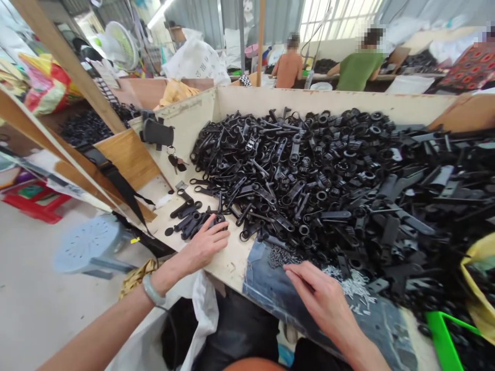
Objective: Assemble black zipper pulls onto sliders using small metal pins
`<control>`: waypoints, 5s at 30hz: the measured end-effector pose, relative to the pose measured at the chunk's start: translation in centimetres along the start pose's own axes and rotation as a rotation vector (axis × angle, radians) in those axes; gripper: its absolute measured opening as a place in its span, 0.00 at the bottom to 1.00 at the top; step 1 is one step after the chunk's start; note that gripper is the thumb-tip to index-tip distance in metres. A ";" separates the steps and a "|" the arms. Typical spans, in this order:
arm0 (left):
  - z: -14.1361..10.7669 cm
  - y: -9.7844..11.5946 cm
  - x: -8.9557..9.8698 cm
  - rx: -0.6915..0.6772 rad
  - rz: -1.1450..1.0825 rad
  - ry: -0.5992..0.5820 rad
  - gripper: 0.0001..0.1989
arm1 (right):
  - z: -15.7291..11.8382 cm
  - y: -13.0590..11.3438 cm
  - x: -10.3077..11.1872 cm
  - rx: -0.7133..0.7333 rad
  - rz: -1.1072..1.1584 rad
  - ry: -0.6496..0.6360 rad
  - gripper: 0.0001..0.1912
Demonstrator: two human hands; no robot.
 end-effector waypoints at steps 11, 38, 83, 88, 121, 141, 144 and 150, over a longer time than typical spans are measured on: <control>0.1 0.6 1.7 0.079 -0.104 0.191 0.18 | 11.2 1.2 -1.5 -0.093 -0.383 0.091 0.09; 7.3 12.9 1.8 0.758 -1.755 -0.385 0.18 | 4.0 3.6 4.1 -0.195 -0.608 0.030 0.15; 5.9 16.8 2.7 0.908 -2.075 -0.187 0.20 | -2.2 -3.0 2.6 -0.034 0.236 0.224 0.09; 5.8 17.3 2.9 0.879 -1.953 -0.210 0.17 | -3.2 -2.9 2.1 -0.081 0.262 0.289 0.09; 4.3 19.2 3.3 0.600 -1.465 -0.226 0.19 | -8.0 -1.6 -0.3 -0.374 0.522 0.555 0.11; 4.8 17.7 2.5 0.703 -1.686 -0.477 0.13 | -3.9 1.4 -0.6 -0.543 0.803 0.165 0.19; 4.7 18.0 2.9 0.781 -1.919 -0.498 0.14 | -3.3 1.4 0.1 -0.415 0.697 0.154 0.17; 4.0 18.0 2.4 0.838 -1.953 -0.471 0.13 | -3.4 1.7 -0.1 -0.422 0.673 0.124 0.17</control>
Point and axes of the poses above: each hand's wrist, its own z-axis towards the middle knuckle, its own x-axis out of the back of the hand, y = z × x, the point moved 6 cm from there along z, towards the middle knuckle, and after that the axes turned 14 degrees about z, right-handed, at the moved point
